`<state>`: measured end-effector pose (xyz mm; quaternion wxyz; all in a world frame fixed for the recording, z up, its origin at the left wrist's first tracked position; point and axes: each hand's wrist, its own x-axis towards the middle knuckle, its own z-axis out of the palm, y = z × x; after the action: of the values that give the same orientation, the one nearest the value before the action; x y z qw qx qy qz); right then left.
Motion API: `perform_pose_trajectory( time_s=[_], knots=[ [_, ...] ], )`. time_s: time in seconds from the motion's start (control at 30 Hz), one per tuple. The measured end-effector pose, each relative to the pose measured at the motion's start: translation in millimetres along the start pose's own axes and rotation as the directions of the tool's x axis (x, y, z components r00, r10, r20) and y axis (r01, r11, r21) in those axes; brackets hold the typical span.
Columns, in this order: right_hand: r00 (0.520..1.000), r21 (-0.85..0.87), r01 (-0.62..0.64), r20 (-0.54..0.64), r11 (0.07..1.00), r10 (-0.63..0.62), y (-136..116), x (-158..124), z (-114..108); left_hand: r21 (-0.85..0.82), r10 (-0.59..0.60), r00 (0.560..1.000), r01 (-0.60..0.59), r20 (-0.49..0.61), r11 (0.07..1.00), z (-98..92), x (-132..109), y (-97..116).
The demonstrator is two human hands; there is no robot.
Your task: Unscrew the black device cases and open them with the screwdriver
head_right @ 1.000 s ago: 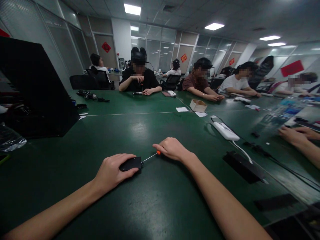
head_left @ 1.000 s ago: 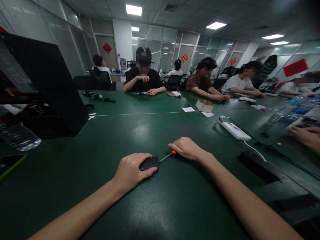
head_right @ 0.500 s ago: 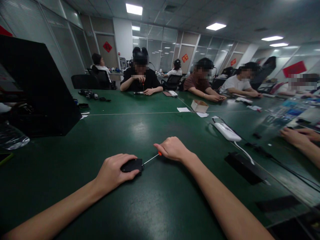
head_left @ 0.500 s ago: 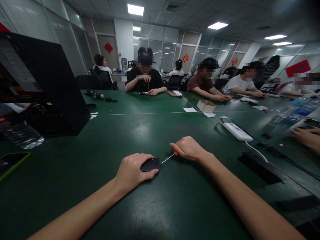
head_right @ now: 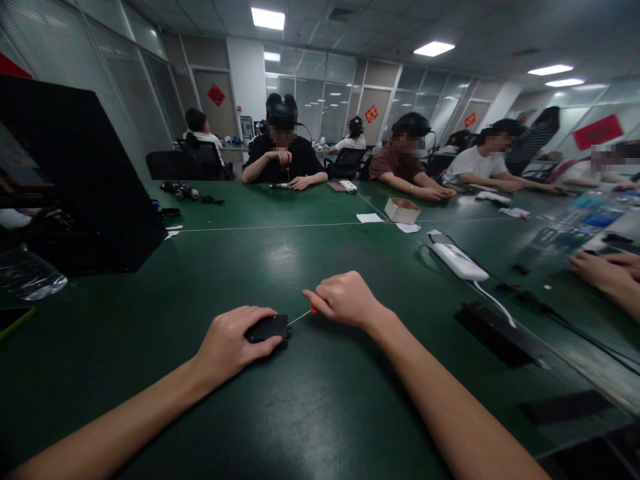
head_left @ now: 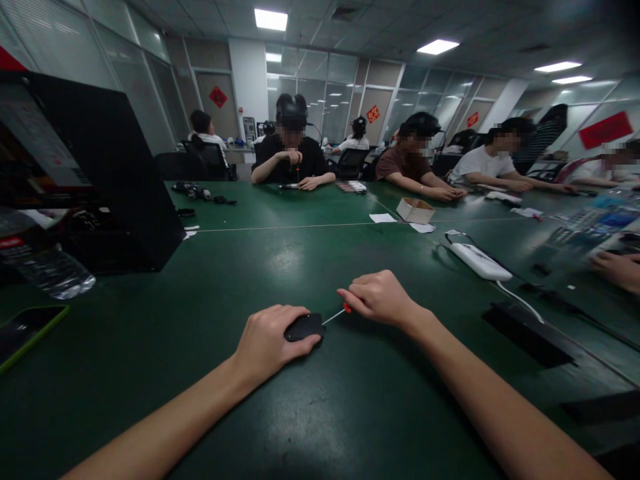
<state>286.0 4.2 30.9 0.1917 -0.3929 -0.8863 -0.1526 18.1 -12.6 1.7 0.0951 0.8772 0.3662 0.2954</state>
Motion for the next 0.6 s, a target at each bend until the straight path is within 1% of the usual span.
perform_pose_trajectory(
  time_s=[0.1,0.2,0.3,0.37,0.43,0.5,0.57,0.6],
  knots=[
    [0.998,0.058,-0.039,0.060,0.998,0.035,12.9,-4.2,1.0,-0.033,0.009,1.000,-0.009,0.003,0.999,-0.4,-0.3,-1.1],
    [0.990,0.151,-0.098,0.117,0.984,0.081,20.2,-7.5,3.3,-0.083,0.018,1.000,-0.018,-0.006,0.996,-0.2,-0.1,-1.7],
    [0.974,0.268,-0.170,0.194,0.948,0.120,20.3,-7.4,14.0,-0.155,0.036,0.999,-0.040,-0.026,0.987,-0.2,-0.2,-2.5],
    [0.966,0.311,-0.189,0.227,0.931,0.121,18.1,-5.8,23.6,-0.200,0.052,0.998,-0.056,-0.025,0.978,-2.1,-1.0,-4.5],
    [0.966,0.326,-0.179,0.237,0.928,0.103,15.5,-4.2,31.3,-0.228,0.062,0.998,-0.059,0.005,0.972,-6.6,-2.6,-8.1],
    [0.969,0.333,-0.155,0.233,0.930,0.079,13.6,-3.2,34.7,-0.240,0.060,0.996,-0.043,0.064,0.970,-13.1,-4.5,-13.0],
    [0.976,0.326,-0.109,0.213,0.939,0.039,12.6,-3.2,34.1,-0.239,0.029,0.992,0.001,0.120,0.971,-19.6,-6.0,-17.8],
    [0.980,0.311,-0.079,0.200,0.947,0.017,12.5,-3.3,33.0,-0.233,0.003,0.992,0.027,0.127,0.972,-22.1,-6.5,-19.7]
  ],
)
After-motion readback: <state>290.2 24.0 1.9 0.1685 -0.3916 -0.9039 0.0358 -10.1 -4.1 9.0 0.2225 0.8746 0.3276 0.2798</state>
